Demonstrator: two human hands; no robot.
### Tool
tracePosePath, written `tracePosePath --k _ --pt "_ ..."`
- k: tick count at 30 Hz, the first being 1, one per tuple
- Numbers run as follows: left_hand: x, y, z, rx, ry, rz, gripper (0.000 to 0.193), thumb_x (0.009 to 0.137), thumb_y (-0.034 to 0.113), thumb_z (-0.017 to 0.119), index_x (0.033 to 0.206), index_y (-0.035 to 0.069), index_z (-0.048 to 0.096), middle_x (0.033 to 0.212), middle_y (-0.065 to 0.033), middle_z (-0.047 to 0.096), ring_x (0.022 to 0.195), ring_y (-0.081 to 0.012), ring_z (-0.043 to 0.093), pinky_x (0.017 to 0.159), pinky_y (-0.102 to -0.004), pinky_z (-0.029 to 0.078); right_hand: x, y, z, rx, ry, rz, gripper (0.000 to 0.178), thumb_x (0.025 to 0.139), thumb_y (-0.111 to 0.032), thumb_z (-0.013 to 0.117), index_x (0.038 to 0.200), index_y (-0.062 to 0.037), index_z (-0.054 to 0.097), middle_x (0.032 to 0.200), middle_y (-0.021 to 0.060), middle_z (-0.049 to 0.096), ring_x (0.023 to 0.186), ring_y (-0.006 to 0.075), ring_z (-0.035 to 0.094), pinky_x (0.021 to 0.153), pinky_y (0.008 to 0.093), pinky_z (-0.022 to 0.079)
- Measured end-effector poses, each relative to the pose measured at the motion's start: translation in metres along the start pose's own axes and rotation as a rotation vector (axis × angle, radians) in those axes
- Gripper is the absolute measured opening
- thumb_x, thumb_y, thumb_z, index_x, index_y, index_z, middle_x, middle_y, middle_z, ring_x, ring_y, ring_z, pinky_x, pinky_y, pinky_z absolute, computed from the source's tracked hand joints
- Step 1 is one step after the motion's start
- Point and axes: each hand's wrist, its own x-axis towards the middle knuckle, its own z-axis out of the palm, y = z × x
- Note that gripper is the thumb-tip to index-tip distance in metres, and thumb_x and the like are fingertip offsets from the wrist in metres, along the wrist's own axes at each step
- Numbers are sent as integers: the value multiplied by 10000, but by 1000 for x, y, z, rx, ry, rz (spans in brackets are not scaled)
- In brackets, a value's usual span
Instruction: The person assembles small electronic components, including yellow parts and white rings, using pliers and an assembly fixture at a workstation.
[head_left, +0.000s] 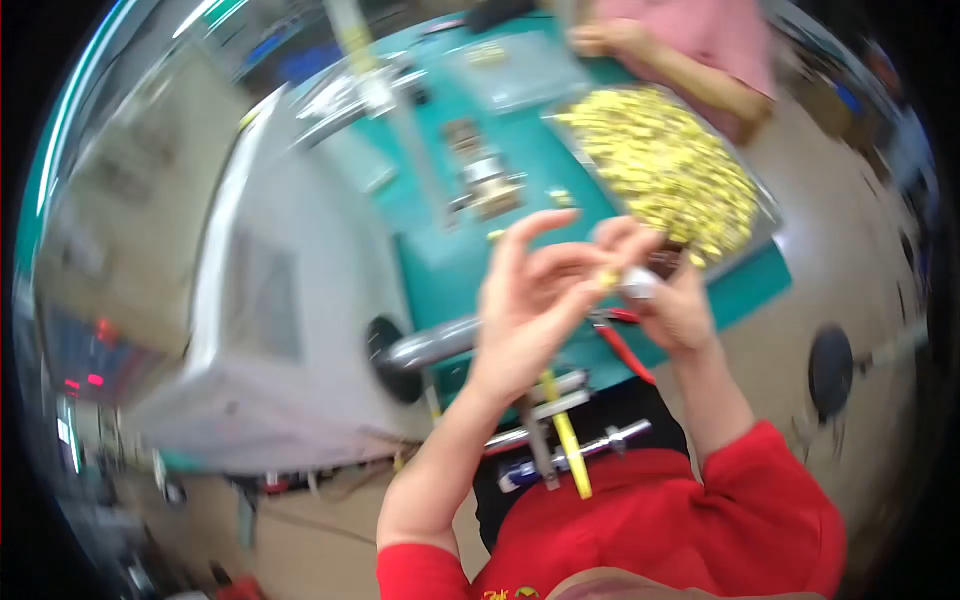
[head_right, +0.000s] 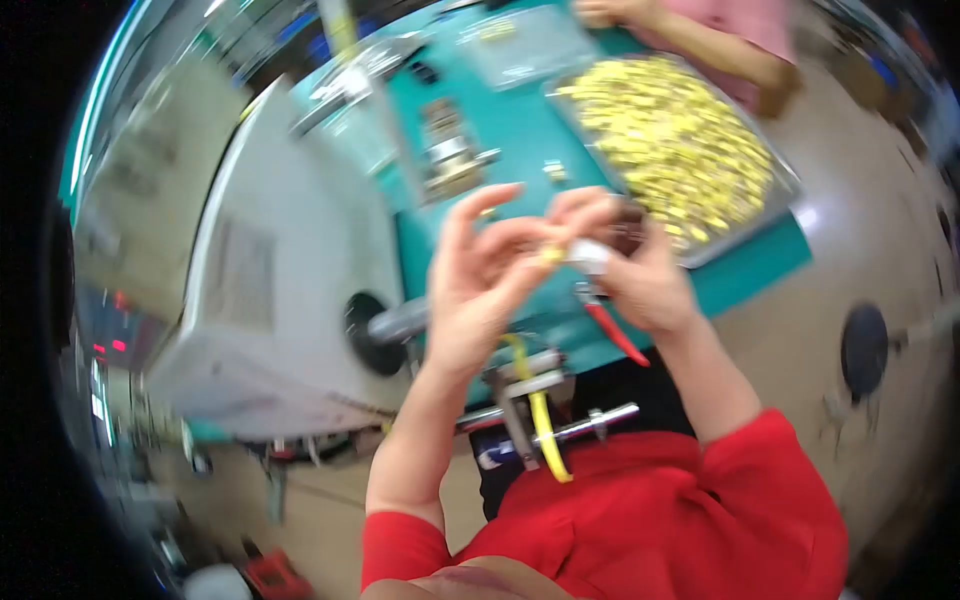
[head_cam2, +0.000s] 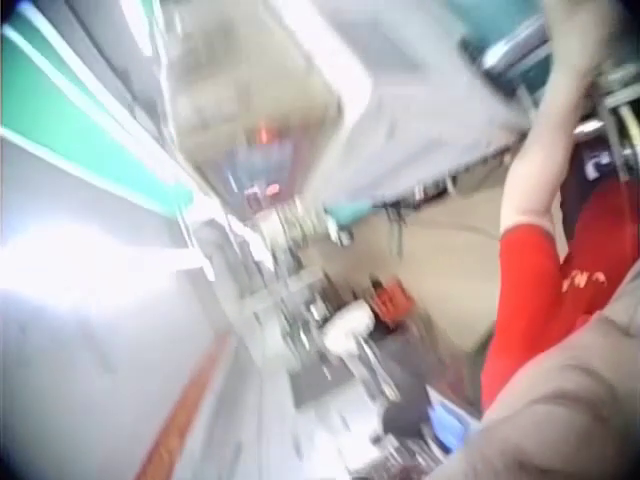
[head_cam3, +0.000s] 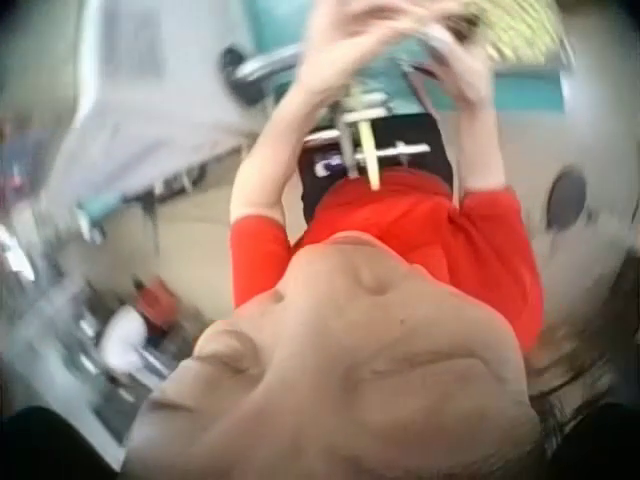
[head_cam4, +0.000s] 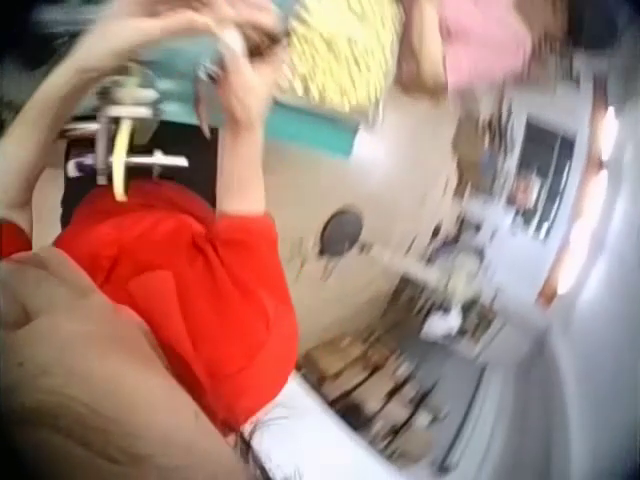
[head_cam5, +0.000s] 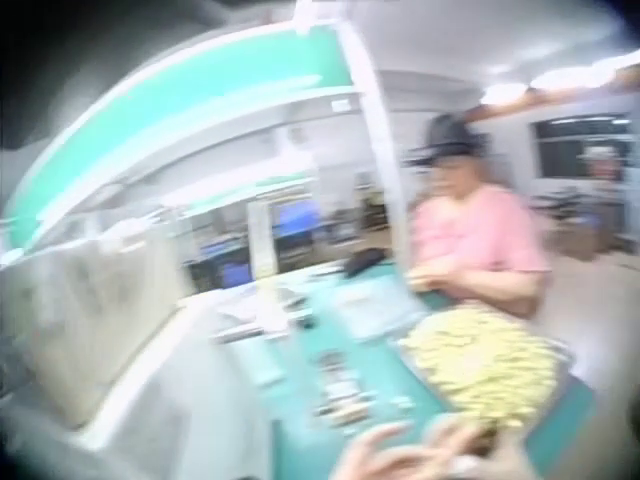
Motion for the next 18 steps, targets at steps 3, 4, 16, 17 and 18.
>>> tracePosePath --k 3,4,16,17,18 --pt "-2 0 4 -9 39 0 613 903 -107 635 1426 36 348 1143 -136 655 1064 -168 642 959 -304 516 -2 -16 12 63 16 101 174 892 -148 734 1013 -52 654 1115 51 557 755 27 520 560 154 357" --pt "0 -3 4 10 -6 31 612 902 -100 649 1421 31 352 1131 -135 660 1044 -159 643 939 -295 520 -4 -15 9 108 15 85 207 891 -163 746 1024 -42 644 1113 47 551 749 30 519 558 156 359" --pt "-5 -4 5 425 -78 183 642 870 -79 705 1402 3 355 1078 -154 684 975 -188 656 883 -297 531 -21 -15 16 418 93 292 403 852 -86 691 1210 -56 509 1169 42 516 835 41 530 466 156 279" --pt "-5 -4 6 447 -80 198 642 863 -77 713 1392 9 359 1058 -151 693 963 -196 662 900 -311 521 -23 -16 16 421 101 291 403 852 -86 691 1210 -56 509 1169 42 516 835 41 530 466 156 279" --pt "-4 -6 5 447 -83 194 642 863 -77 713 1392 9 359 1058 -151 693 963 -196 662 900 -311 521 -23 -17 15 454 75 286 395 853 -76 667 1213 -54 507 1156 43 518 777 29 506 458 159 268"
